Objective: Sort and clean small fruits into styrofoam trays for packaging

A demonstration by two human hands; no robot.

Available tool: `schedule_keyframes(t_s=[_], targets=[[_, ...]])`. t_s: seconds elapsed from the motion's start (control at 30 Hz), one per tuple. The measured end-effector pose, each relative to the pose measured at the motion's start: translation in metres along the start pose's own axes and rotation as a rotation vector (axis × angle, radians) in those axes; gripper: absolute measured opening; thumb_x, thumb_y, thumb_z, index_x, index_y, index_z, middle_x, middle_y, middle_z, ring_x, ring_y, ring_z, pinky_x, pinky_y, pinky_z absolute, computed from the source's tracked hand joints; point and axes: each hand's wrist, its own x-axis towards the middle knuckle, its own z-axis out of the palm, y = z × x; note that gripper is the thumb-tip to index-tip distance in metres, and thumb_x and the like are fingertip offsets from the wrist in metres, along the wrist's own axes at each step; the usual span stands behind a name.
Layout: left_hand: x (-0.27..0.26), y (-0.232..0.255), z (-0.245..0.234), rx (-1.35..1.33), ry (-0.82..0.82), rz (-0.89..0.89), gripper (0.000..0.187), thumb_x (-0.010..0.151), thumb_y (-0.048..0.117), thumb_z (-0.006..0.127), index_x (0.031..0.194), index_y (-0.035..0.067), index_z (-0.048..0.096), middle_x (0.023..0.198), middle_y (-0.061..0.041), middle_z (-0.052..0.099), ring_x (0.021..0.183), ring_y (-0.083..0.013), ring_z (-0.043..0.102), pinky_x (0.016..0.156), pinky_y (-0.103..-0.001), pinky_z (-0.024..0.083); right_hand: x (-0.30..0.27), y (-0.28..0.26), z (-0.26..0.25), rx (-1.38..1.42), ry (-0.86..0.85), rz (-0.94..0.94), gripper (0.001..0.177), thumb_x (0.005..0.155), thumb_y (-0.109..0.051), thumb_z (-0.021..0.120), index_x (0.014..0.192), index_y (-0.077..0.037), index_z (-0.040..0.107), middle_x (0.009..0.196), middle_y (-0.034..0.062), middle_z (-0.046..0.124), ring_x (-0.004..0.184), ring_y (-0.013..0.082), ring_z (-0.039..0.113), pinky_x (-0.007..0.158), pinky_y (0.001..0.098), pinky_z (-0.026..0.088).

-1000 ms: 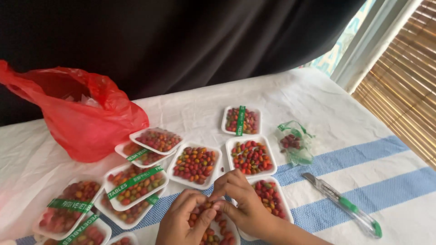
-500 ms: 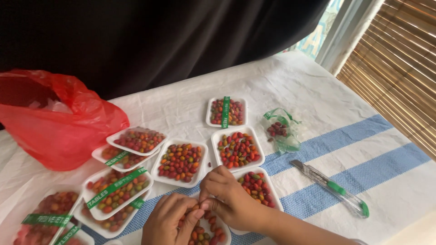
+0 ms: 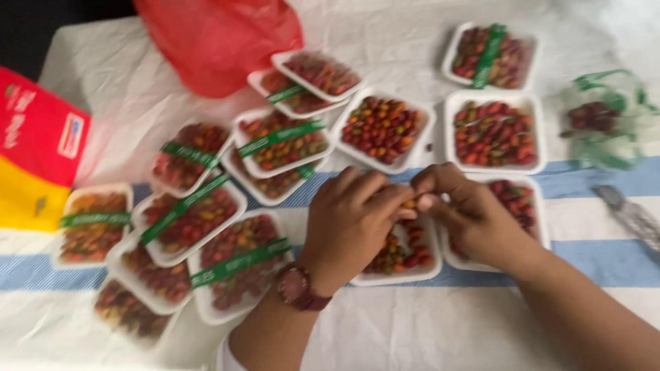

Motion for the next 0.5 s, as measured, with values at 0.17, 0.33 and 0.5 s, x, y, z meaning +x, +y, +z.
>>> schedule_keyframes(t_s=[0.17, 0.33, 0.5], targets=[[0.009, 0.006, -0.016, -0.143, -0.016, -0.016, 0.012, 0.093, 0.018, 0.08, 0.099, 0.014, 0.071, 0.09, 0.001, 0.062, 0.084, -0.0247, 0.054, 0.07, -0.038, 0.046, -0.001, -0.023, 0.0, -0.052, -0.033, 0.237, 0.022, 0.104, -0.027, 0.052, 0.101, -0.009, 0.064, 0.096, 0.0025, 0.063, 0.093, 0.0135, 0.059, 0.091, 0.0276, 0.043], [0.008, 0.0, -0.027, -0.087, -0.091, -0.078, 0.011, 0.089, 0.01, 0.076, 0.096, 0.016, 0.07, 0.09, 0.002, 0.065, 0.083, -0.0243, 0.056, 0.065, -0.038, 0.045, -0.01, -0.006, -0.024, -0.444, 0.123, 0.004, 0.011, 0.097, 0.002, 0.056, 0.104, -0.005, 0.06, 0.109, 0.0109, 0.061, 0.105, 0.026, 0.055, 0.093, 0.037, 0.044], [0.004, -0.01, -0.041, 0.009, -0.222, -0.185, 0.014, 0.091, 0.028, 0.078, 0.095, 0.017, 0.07, 0.091, 0.0, 0.065, 0.086, -0.0286, 0.057, 0.071, -0.044, 0.046, -0.015, 0.039, -0.091, -0.568, 0.223, -0.042, 0.034, 0.088, 0.028, 0.057, 0.107, 0.0, 0.06, 0.122, 0.0185, 0.061, 0.116, 0.0332, 0.059, 0.097, 0.0412, 0.049]])
